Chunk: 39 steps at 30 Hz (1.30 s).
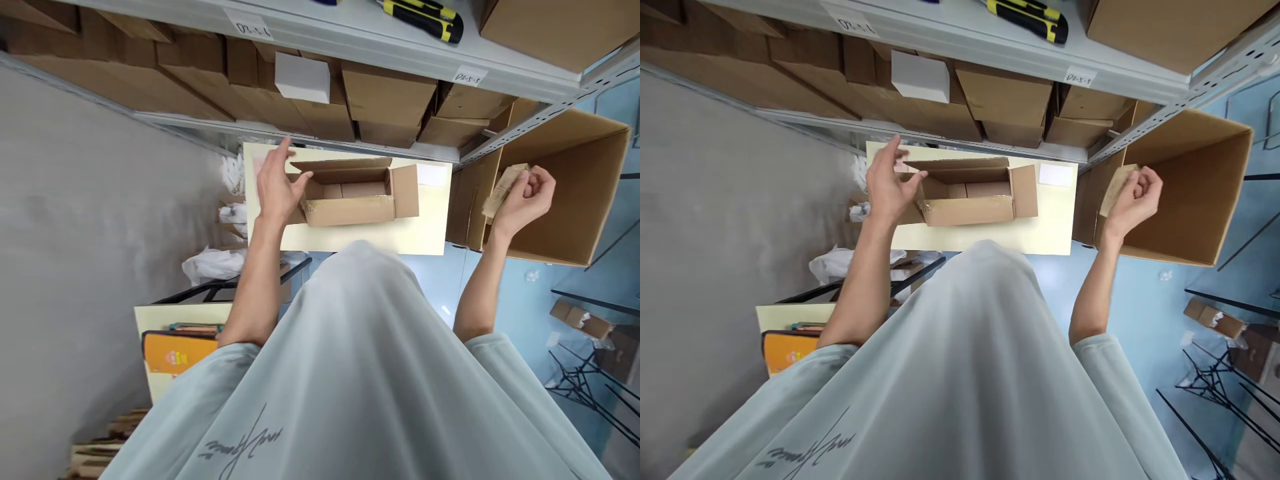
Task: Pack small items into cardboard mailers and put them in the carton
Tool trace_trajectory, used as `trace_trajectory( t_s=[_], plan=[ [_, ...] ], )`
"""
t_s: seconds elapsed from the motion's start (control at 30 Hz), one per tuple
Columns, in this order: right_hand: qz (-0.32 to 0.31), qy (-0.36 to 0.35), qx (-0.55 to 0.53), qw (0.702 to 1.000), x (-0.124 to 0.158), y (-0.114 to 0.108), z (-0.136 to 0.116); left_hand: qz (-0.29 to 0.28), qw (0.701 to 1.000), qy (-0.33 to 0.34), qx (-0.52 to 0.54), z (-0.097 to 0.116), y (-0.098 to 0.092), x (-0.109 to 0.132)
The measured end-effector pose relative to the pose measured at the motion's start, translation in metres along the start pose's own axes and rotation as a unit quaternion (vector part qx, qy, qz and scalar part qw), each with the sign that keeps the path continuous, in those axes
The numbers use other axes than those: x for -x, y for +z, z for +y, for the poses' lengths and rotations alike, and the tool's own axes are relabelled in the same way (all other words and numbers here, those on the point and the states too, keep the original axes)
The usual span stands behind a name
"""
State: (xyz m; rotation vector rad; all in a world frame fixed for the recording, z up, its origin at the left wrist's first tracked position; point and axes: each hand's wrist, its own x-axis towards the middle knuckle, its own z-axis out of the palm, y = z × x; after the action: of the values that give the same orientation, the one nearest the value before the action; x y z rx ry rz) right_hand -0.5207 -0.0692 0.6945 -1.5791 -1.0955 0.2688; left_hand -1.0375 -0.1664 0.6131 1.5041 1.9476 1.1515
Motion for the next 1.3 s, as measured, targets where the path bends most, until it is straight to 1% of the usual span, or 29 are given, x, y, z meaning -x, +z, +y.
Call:
trace_trajectory(
  t_s=[0.03, 0.07, 0.1, 0.17, 0.23, 0.27, 0.33, 0.37, 0.43, 0.5, 0.57, 0.67, 0.73, 0.8, 0.9, 1.0, 1.07, 1.13, 1.2, 1.27, 1.3],
  plan=[
    [-0.035, -0.016, -0.02, 0.999, 0.013, 0.007, -0.015, 0.009, 1.0, 0.009, 0.004, 0.016, 0.002, 0.002],
    [-0.084, -0.022, -0.047, 0.995, 0.028, 0.015, -0.03, 0.01, 1.0, 0.013, 0.009, 0.035, 0.004, 0.007],
    [-0.139, -0.024, -0.066, 0.988, 0.046, 0.024, -0.044, -0.002, 1.0, 0.012, 0.018, 0.056, 0.008, 0.015],
    [-0.241, -0.026, -0.077, 0.967, 0.083, 0.044, -0.071, -0.056, 0.996, -0.002, 0.064, 0.096, 0.019, 0.036],
    [-0.346, -0.024, -0.115, 0.931, 0.117, 0.063, -0.09, -0.112, 0.984, -0.024, 0.135, 0.126, 0.032, 0.06],
    [-0.391, -0.016, -0.141, 0.91, 0.131, 0.072, -0.097, -0.121, 0.978, -0.037, 0.164, 0.135, 0.038, 0.072],
    [-0.457, 0.009, -0.185, 0.87, 0.154, 0.087, -0.106, -0.1, 0.971, -0.066, 0.205, 0.141, 0.046, 0.09],
    [-0.478, 0.023, -0.198, 0.855, 0.163, 0.093, -0.109, -0.079, 0.97, -0.078, 0.218, 0.139, 0.047, 0.096],
    [-0.502, 0.047, -0.207, 0.838, 0.178, 0.103, -0.111, -0.037, 0.967, -0.096, 0.232, 0.129, 0.042, 0.105],
    [-0.519, 0.065, -0.202, 0.828, 0.193, 0.11, -0.115, -0.005, 0.966, -0.106, 0.235, 0.116, 0.029, 0.108],
    [-0.544, 0.075, -0.188, 0.814, 0.209, 0.113, -0.122, 0.021, 0.965, -0.109, 0.238, 0.103, 0.011, 0.109],
    [-0.586, 0.082, -0.162, 0.789, 0.24, 0.116, -0.143, 0.051, 0.963, -0.103, 0.245, 0.081, -0.016, 0.108],
    [-0.602, 0.08, -0.153, 0.78, 0.266, 0.121, -0.16, 0.066, 0.962, -0.097, 0.246, 0.063, -0.035, 0.109],
    [-0.609, 0.069, -0.143, 0.777, 0.293, 0.132, -0.178, 0.076, 0.962, -0.094, 0.246, 0.043, -0.054, 0.11],
    [-0.612, 0.028, -0.114, 0.782, 0.335, 0.159, -0.208, 0.09, 0.959, -0.102, 0.25, 0.008, -0.091, 0.112],
    [-0.617, -0.051, -0.101, 0.779, 0.373, 0.191, -0.245, 0.125, 0.952, -0.132, 0.246, -0.037, -0.137, 0.112],
    [-0.618, -0.097, -0.113, 0.772, 0.395, 0.21, -0.271, 0.177, 0.946, -0.137, 0.233, -0.073, -0.172, 0.108],
    [-0.618, -0.123, -0.129, 0.766, 0.414, 0.226, -0.294, 0.241, 0.938, -0.109, 0.223, -0.114, -0.208, 0.098],
    [-0.62, -0.133, -0.133, 0.762, 0.431, 0.237, -0.31, 0.282, 0.931, -0.081, 0.219, -0.157, -0.243, 0.078],
    [-0.621, -0.136, -0.125, 0.761, 0.444, 0.243, -0.317, 0.286, 0.933, -0.101, 0.192, -0.201, -0.277, 0.046],
    [-0.621, -0.132, -0.12, 0.763, 0.45, 0.245, -0.317, 0.275, 0.939, -0.121, 0.168, -0.223, -0.293, 0.027]
  ],
)
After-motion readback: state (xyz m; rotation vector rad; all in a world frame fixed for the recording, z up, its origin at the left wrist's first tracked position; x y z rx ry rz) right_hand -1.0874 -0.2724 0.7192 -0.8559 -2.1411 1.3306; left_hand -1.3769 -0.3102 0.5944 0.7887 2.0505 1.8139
